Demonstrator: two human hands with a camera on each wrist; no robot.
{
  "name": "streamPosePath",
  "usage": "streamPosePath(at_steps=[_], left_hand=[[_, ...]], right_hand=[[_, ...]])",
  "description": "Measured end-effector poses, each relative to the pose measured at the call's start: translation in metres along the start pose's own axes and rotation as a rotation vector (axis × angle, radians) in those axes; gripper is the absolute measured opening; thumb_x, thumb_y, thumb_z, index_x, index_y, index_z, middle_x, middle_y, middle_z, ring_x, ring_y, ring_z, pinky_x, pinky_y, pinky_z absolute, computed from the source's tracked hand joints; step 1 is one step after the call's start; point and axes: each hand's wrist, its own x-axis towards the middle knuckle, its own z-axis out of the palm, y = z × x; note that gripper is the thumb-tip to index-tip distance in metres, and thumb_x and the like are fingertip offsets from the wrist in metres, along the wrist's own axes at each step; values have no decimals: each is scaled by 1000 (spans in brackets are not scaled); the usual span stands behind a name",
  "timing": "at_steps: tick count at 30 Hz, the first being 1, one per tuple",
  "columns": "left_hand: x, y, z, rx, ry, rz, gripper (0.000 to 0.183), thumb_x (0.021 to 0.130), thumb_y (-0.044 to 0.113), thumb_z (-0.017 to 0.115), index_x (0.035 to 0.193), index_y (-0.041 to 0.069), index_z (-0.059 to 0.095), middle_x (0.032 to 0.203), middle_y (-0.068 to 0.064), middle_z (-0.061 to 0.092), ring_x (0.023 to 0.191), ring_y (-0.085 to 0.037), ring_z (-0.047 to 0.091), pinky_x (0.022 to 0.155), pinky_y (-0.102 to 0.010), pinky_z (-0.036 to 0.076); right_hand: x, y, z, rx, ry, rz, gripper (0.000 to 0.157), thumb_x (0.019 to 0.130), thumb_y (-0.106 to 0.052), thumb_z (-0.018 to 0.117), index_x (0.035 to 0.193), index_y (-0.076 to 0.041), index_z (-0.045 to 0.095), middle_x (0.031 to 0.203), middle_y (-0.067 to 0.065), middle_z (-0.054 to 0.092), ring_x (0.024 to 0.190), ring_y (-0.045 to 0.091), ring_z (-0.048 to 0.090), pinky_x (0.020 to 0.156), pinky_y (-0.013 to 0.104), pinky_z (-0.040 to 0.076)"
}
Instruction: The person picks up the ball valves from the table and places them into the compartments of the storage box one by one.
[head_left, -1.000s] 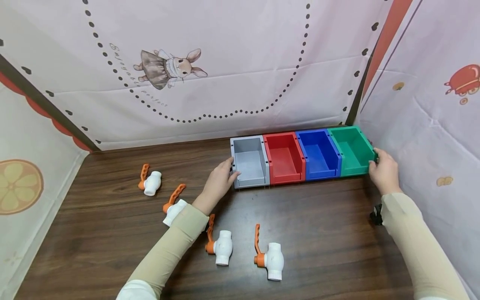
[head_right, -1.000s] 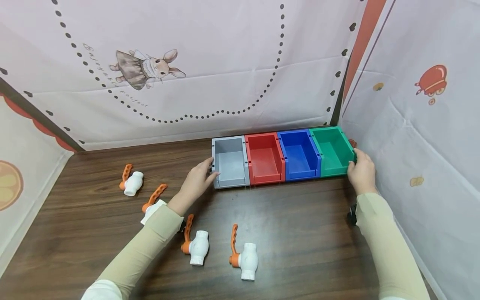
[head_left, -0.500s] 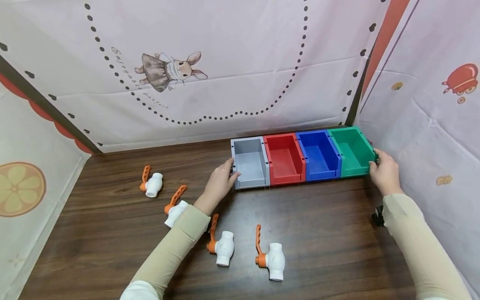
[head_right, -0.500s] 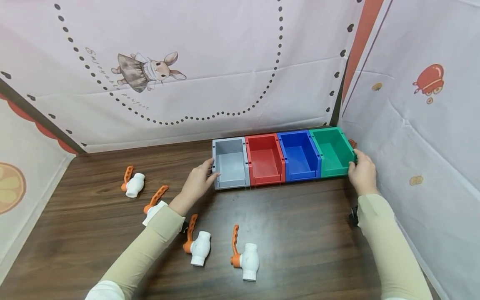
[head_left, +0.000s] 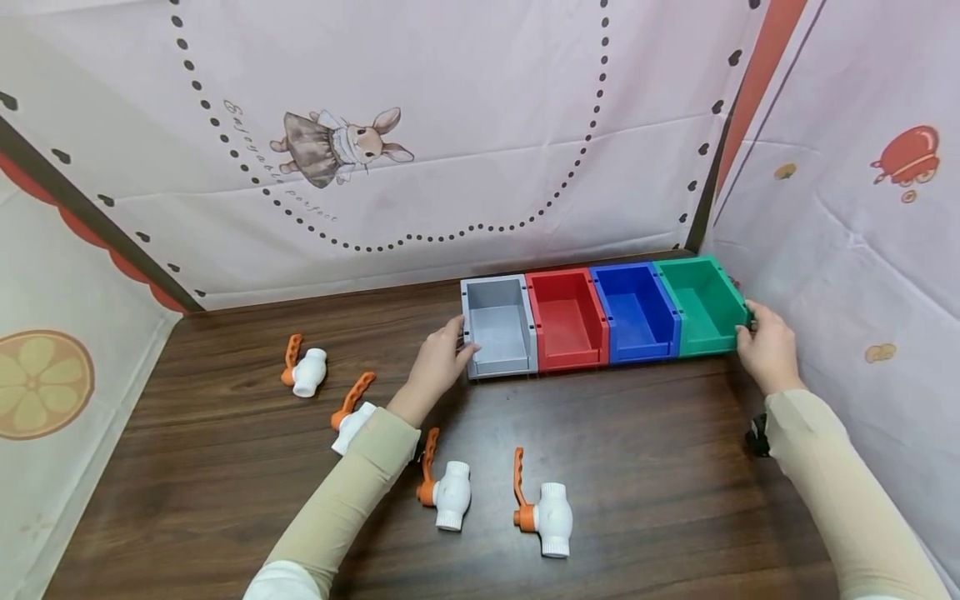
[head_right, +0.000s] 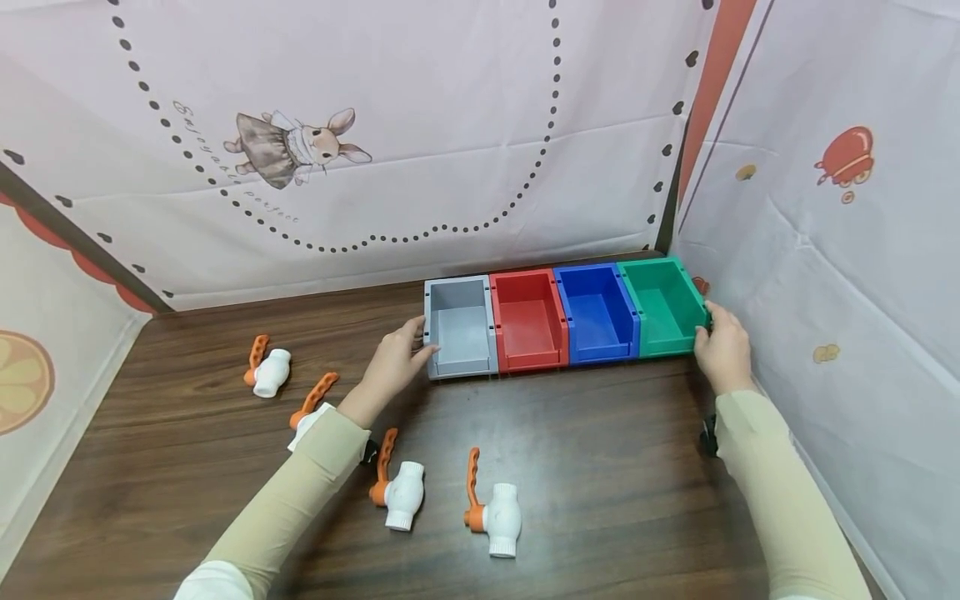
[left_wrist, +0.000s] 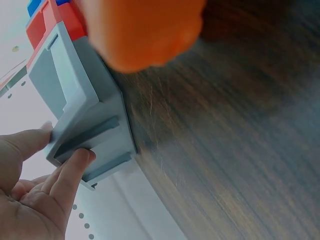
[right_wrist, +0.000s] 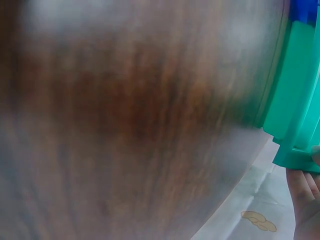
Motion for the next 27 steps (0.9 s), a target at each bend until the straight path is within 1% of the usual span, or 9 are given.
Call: streamPosePath(at_steps=[6, 11, 16, 23, 27], left_hand=[[0, -2, -1, -27, -19, -13, 55, 92, 18, 64, 137, -6, 43, 127, -24, 58, 116, -34, 57, 93, -44, 49], [0, -2, -4, -27, -21, -14, 55, 92, 18, 63, 137, -6, 43, 128, -24, 57, 117, -35, 56, 94, -45, 48], [0, -4, -4, -41, -42, -22, 56, 92, 18, 63, 138, -6, 41, 130, -24, 56, 119, -35, 55, 95, -45, 48], [0, -6, -7, -54, -38, -11, 54, 92, 16, 63, 137, -7, 42, 127, -25, 58, 115, -34, 58, 92, -43, 50], [0, -6, -9, -59, -49, -25, 54, 92, 15, 63, 137, -6, 42, 126, -25, 58, 114, -33, 59, 91, -43, 50]], right_hand=[[-7, 0, -1, -8, -1, -17, 43, 94, 2, 46, 133, 18, 38, 119, 43, 45, 103, 55, 48, 84, 64, 42], [-12, -3, -3, -8, -4, -15, 42, 94, 2, 46, 132, 19, 38, 119, 44, 45, 103, 56, 48, 84, 64, 42], [-18, -5, -4, -13, -7, -9, 42, 93, 4, 45, 131, 20, 38, 119, 44, 45, 103, 56, 48, 84, 64, 42], [-25, -9, -6, -23, -9, -9, 42, 93, 3, 47, 132, 19, 38, 118, 43, 45, 103, 56, 49, 82, 63, 44], [-27, -11, -6, -32, -24, -4, 43, 94, 3, 47, 132, 20, 37, 118, 43, 44, 104, 56, 49, 81, 62, 45]])
